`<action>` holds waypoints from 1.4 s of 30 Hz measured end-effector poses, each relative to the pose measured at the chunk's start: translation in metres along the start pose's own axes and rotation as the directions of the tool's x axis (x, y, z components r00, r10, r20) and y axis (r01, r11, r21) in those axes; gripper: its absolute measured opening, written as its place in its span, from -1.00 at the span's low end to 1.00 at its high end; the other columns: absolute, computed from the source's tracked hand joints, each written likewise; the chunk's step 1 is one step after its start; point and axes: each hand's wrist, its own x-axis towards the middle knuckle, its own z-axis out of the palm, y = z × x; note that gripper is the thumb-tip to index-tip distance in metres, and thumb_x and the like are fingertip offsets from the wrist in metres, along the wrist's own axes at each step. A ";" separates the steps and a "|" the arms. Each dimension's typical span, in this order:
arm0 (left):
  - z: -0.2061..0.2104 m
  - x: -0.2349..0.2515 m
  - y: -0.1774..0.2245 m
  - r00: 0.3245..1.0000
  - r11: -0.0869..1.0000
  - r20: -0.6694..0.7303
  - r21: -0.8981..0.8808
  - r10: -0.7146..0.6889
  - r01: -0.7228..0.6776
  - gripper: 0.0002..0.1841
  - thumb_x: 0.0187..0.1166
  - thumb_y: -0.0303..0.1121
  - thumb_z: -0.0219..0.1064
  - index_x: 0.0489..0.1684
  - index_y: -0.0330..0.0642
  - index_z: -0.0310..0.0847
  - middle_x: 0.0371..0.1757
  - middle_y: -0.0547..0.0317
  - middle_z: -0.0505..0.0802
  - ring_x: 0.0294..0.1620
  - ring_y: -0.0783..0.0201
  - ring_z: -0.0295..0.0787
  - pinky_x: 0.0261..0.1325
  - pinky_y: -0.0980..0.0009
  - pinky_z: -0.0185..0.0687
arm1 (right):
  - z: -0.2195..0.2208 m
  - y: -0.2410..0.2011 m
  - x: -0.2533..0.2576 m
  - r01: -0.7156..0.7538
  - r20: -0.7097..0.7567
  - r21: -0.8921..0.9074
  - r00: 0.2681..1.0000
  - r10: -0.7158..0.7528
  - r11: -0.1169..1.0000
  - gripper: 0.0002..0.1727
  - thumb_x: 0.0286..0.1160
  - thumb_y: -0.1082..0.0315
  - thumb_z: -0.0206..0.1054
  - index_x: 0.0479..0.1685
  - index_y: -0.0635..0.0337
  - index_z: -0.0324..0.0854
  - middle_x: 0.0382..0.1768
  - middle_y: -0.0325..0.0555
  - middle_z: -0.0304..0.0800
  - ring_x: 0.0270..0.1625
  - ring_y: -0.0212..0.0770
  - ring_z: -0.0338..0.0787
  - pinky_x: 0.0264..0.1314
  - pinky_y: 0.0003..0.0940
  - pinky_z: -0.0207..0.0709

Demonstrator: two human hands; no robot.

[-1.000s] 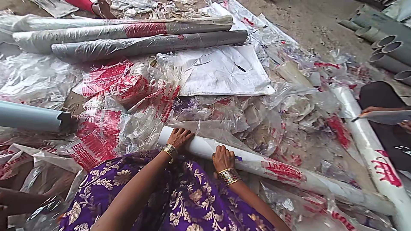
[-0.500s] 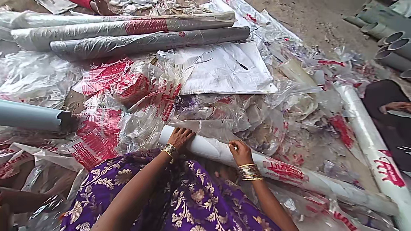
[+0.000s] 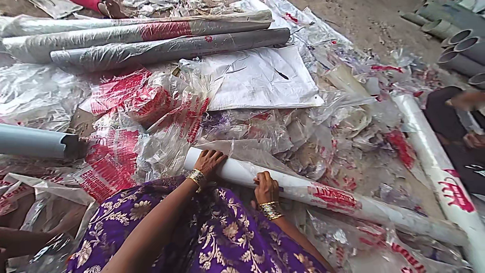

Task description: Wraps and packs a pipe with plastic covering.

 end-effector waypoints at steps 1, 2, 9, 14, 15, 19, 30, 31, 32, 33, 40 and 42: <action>0.001 0.000 0.000 1.000 1.000 -0.005 0.000 0.010 -0.010 -0.10 0.08 0.06 0.70 0.56 -0.08 0.56 0.48 -0.11 0.72 0.54 -0.24 0.56 0.53 -0.29 0.31 | 0.003 0.004 0.000 0.051 -0.064 -0.074 0.996 -0.056 0.996 -0.90 0.34 0.53 0.41 -0.28 0.40 0.78 -0.21 0.28 0.84 -0.27 0.23 0.88 -0.24 0.11 0.68; 0.001 0.000 -0.001 1.000 1.000 -0.005 0.005 0.016 -0.016 -0.09 0.07 0.08 0.70 0.57 -0.08 0.55 0.49 -0.11 0.72 0.54 -0.23 0.56 0.54 -0.28 0.30 | 0.008 0.009 0.002 0.101 -0.131 -0.138 0.984 -0.119 0.985 -0.91 0.32 0.51 0.41 -0.32 0.39 0.77 -0.26 0.24 0.83 -0.34 0.19 0.87 -0.31 0.07 0.67; 0.004 0.002 -0.009 0.997 0.997 0.000 0.015 0.076 -0.076 -0.09 0.14 0.14 0.65 0.60 -0.07 0.54 0.52 -0.06 0.71 0.57 -0.19 0.55 0.56 -0.26 0.31 | 0.011 0.037 0.040 0.296 -0.259 -0.352 0.881 -0.396 0.888 -0.90 0.25 0.59 0.33 -0.39 0.33 0.76 -0.37 0.19 0.83 -0.47 0.19 0.79 -0.41 0.06 0.55; 0.001 0.001 -0.010 0.996 0.996 0.007 -0.013 0.088 -0.088 -0.06 0.15 0.21 0.61 0.61 -0.10 0.53 0.52 -0.08 0.71 0.57 -0.19 0.56 0.57 -0.26 0.29 | -0.003 0.039 0.071 0.354 -0.100 -0.322 0.910 -0.403 0.878 -0.86 0.29 0.64 0.36 -0.25 0.35 0.81 -0.16 0.31 0.87 -0.27 0.35 0.86 -0.23 0.27 0.61; 0.001 0.001 -0.010 0.996 0.996 -0.001 -0.016 0.092 -0.092 -0.05 0.14 0.23 0.61 0.60 -0.11 0.54 0.51 -0.08 0.72 0.56 -0.19 0.57 0.56 -0.27 0.30 | -0.005 0.037 0.076 0.335 -0.051 -0.296 0.930 -0.365 0.895 -0.84 0.31 0.65 0.35 -0.21 0.37 0.81 -0.11 0.34 0.87 -0.21 0.39 0.86 -0.16 0.33 0.61; -0.002 0.000 -0.007 0.997 0.997 0.021 -0.012 0.073 -0.073 -0.06 0.15 0.21 0.62 0.62 -0.07 0.52 0.54 -0.06 0.69 0.60 -0.17 0.54 0.59 -0.25 0.27 | -0.031 0.016 0.100 -0.034 0.401 -0.151 0.911 0.093 0.988 -0.70 0.62 0.44 0.28 0.22 0.30 0.75 0.29 0.26 0.77 0.31 0.31 0.75 0.43 0.35 0.36; 0.004 -0.007 -0.002 0.993 0.997 -0.094 -0.022 0.071 -0.074 -0.07 0.01 0.18 0.70 0.48 -0.13 0.63 0.43 -0.12 0.76 0.48 -0.23 0.63 0.48 -0.28 0.38 | -0.048 0.048 0.020 -0.359 0.237 0.441 0.931 0.279 0.823 -0.67 0.42 0.37 0.55 0.05 0.46 0.80 -0.11 0.25 0.87 -0.12 0.02 0.80 0.07 -0.07 0.63; 0.005 -0.006 -0.002 0.993 0.997 -0.095 -0.016 0.075 -0.077 -0.07 0.02 0.19 0.69 0.49 -0.13 0.62 0.43 -0.11 0.76 0.49 -0.23 0.62 0.48 -0.28 0.38 | -0.042 0.049 0.012 -0.358 0.230 0.399 0.930 0.286 0.844 -0.63 0.34 0.37 0.61 0.06 0.44 0.81 -0.10 0.28 0.84 -0.08 0.10 0.80 0.13 0.02 0.64; 0.005 -0.005 -0.002 0.992 0.997 -0.096 -0.010 0.077 -0.078 -0.07 0.04 0.19 0.69 0.49 -0.13 0.62 0.44 -0.11 0.76 0.49 -0.23 0.62 0.48 -0.28 0.37 | -0.036 0.046 0.006 -0.343 0.217 0.368 0.936 0.279 0.864 -0.59 0.28 0.38 0.65 0.09 0.44 0.80 -0.08 0.31 0.80 -0.07 0.15 0.79 0.14 0.07 0.63; 0.005 -0.005 -0.001 0.992 0.997 -0.101 -0.008 0.076 -0.078 -0.08 0.04 0.18 0.69 0.49 -0.13 0.63 0.43 -0.12 0.76 0.48 -0.24 0.62 0.47 -0.29 0.37 | -0.030 0.042 0.002 -0.305 0.185 0.340 0.949 0.255 0.890 -0.59 0.26 0.39 0.65 0.09 0.42 0.81 -0.07 0.31 0.79 -0.08 0.17 0.79 0.10 0.08 0.65; 0.007 -0.006 -0.001 0.994 0.998 -0.093 0.011 0.061 -0.060 -0.05 0.02 0.22 0.69 0.50 -0.11 0.61 0.45 -0.11 0.75 0.51 -0.22 0.61 0.49 -0.27 0.37 | 0.000 0.026 -0.012 -0.095 -0.034 0.224 0.994 0.105 0.970 -0.90 0.29 0.62 0.44 -0.25 0.41 0.82 -0.18 0.31 0.83 -0.26 0.25 0.89 -0.22 0.17 0.75; 0.007 -0.006 0.000 0.993 0.998 -0.100 0.021 0.066 -0.064 -0.05 0.01 0.22 0.69 0.50 -0.11 0.62 0.45 -0.10 0.75 0.50 -0.22 0.61 0.48 -0.27 0.38 | 0.000 0.024 -0.012 -0.117 -0.008 0.119 0.993 0.119 0.986 -0.89 0.29 0.64 0.40 -0.25 0.43 0.79 -0.12 0.36 0.81 -0.28 0.28 0.88 -0.26 0.18 0.74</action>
